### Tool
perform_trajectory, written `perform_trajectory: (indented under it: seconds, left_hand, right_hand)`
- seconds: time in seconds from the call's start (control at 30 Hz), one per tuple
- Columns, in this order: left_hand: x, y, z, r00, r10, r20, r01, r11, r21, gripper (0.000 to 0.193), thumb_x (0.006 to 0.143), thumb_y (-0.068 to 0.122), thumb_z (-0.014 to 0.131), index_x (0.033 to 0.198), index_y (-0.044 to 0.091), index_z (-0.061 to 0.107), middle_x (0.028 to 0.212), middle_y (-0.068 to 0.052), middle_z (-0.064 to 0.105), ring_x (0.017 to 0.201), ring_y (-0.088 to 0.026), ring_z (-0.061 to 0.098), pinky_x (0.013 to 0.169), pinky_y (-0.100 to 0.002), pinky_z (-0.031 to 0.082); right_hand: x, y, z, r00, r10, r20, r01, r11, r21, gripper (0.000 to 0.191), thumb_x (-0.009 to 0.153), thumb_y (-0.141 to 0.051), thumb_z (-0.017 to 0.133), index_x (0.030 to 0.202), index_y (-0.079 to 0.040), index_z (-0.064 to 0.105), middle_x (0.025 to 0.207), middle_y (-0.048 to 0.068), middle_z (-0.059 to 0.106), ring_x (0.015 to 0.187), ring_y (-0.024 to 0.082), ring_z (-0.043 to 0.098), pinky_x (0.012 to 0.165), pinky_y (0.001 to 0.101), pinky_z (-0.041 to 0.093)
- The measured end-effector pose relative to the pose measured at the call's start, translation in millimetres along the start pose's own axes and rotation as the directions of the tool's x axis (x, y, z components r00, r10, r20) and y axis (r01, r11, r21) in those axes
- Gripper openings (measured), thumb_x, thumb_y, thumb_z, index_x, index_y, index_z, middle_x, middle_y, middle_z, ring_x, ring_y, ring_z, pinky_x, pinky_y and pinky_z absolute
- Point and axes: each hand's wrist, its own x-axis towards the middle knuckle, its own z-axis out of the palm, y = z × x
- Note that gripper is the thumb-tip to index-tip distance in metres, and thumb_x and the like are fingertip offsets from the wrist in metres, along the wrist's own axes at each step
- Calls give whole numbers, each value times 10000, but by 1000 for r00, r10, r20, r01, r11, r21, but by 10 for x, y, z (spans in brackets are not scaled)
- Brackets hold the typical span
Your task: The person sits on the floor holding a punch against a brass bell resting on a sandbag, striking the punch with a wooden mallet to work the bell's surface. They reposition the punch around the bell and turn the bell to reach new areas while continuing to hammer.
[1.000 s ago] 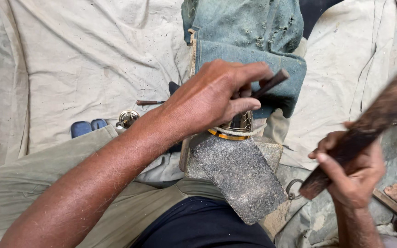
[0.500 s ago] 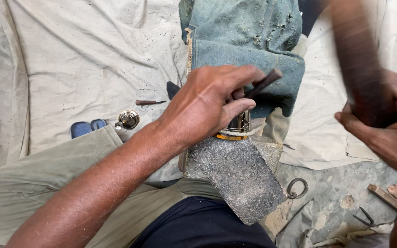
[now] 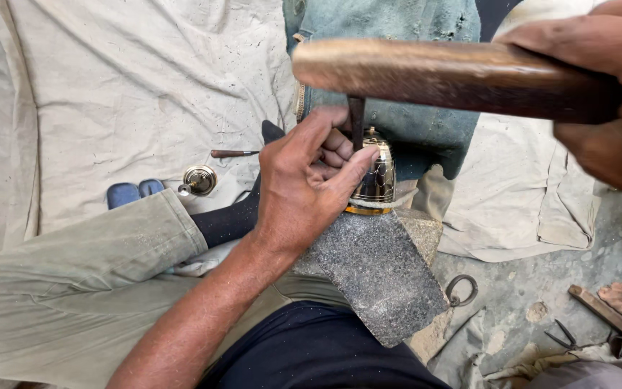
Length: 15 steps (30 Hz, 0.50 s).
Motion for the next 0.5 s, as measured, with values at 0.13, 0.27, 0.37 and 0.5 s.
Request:
perform_trajectory:
  seconds: [0.13, 0.27, 0.37, 0.5]
  left_hand:
    - [-40, -42, 20, 996, 68, -56, -66, 997, 36, 300, 964, 100, 822, 1195, 41, 640, 858, 11, 639, 791, -10, 622, 689, -172, 593]
    - [-59, -45, 30, 996, 73, -44, -69, 994, 84, 300, 967, 121, 841, 1178, 51, 640, 872, 10, 652, 785, -18, 630, 675, -175, 595]
    - [19, -29, 57, 984, 174, 29, -176, 974, 139, 363, 960, 155, 850, 1256, 78, 654, 924, 0, 682, 806, -40, 668, 677, -179, 624]
    - [130, 59, 73, 965, 158, 208, -194, 966, 168, 454, 937, 174, 812, 1352, 102, 643, 908, -11, 698, 773, -80, 701, 665, -222, 641]
  right_hand:
    - [-43, 318, 193, 992, 10, 128, 7, 992, -130, 458, 968, -125, 701, 1387, 11, 574, 1186, 223, 666, 1046, 297, 683, 909, 401, 567]
    - [-125, 384, 282, 985, 118, 124, -113, 992, -47, 432, 1029, -161, 686, 1394, 29, 557, 1238, 219, 640, 1126, 321, 658, 958, 413, 538]
    - [-231, 379, 208, 925, 379, 30, -375, 895, 241, 414, 1067, -144, 710, 1374, 86, 553, 1205, 218, 615, 1113, 372, 628, 919, 454, 512]
    - [-401, 202, -84, 952, 301, -54, -215, 785, 581, 390, 1037, -115, 690, 1361, 38, 536, 1004, 151, 629, 919, 281, 671, 792, 397, 578]
